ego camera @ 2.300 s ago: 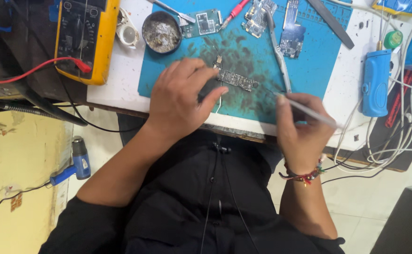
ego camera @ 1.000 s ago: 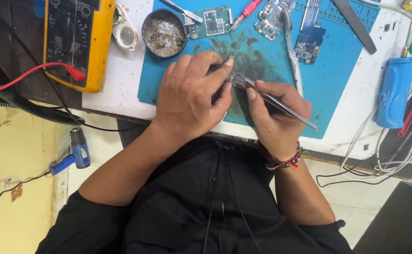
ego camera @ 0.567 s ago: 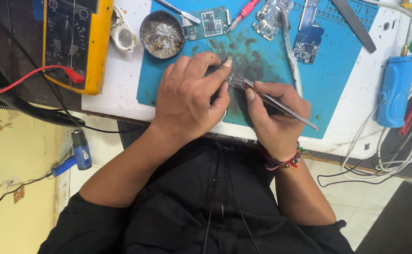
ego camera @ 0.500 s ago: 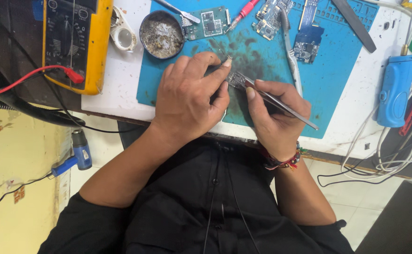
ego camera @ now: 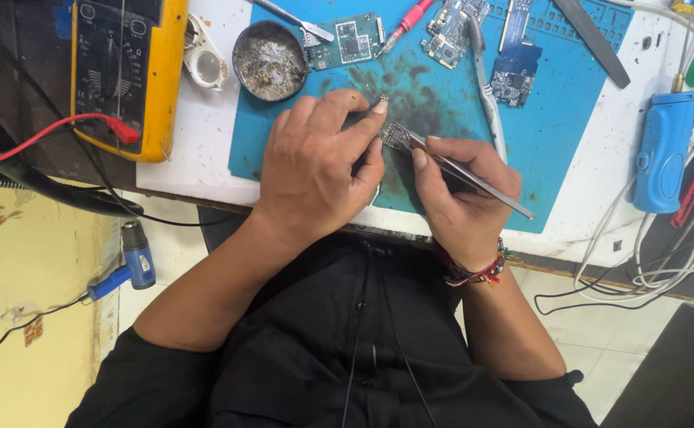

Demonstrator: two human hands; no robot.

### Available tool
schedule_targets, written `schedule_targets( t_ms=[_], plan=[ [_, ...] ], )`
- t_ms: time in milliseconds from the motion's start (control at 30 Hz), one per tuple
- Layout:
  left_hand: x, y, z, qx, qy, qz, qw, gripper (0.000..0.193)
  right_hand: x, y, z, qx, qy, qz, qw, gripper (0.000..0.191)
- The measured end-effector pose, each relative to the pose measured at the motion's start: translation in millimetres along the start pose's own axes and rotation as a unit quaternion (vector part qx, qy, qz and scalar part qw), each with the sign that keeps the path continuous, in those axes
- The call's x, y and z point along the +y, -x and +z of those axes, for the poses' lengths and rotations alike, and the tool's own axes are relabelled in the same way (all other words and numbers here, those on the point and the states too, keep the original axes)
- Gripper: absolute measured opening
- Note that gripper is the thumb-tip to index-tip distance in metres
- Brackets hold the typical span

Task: The person uses a soldering iron and tweezers to work on a small circuit board, applying solder and adjusting components. They briefly use a magnifying glass to inspect the board and then continue soldering. The person also uses pliers to remove a small component from the board.

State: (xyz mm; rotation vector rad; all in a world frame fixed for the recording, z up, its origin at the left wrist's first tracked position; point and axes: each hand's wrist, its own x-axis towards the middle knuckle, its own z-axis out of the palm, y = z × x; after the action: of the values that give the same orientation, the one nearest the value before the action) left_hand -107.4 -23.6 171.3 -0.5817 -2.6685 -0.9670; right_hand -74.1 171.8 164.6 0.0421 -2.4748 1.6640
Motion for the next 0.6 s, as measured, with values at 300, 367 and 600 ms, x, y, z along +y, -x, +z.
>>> schedule_targets(
  t_ms=[300,367,600],
  plan=[
    [0.1,0.2,0.0,-0.003,0.0,0.004,1.0,0.03,-1.6,-0.1,-0.3,-0.007,-0.004,-0.009,1.0,0.012],
    [0.5,0.2,-0.1,-0.003,-0.003,0.005,1.0,0.03,-1.6,-0.2,-0.7,-0.008,0.006,-0.012,1.0,0.012],
    [1.3,-0.2,-0.3,-0.005,-0.004,0.006,1.0,0.031,-1.4,0.6,-1.2,-0.013,-0.016,-0.012,1.0,0.013]
  ],
)
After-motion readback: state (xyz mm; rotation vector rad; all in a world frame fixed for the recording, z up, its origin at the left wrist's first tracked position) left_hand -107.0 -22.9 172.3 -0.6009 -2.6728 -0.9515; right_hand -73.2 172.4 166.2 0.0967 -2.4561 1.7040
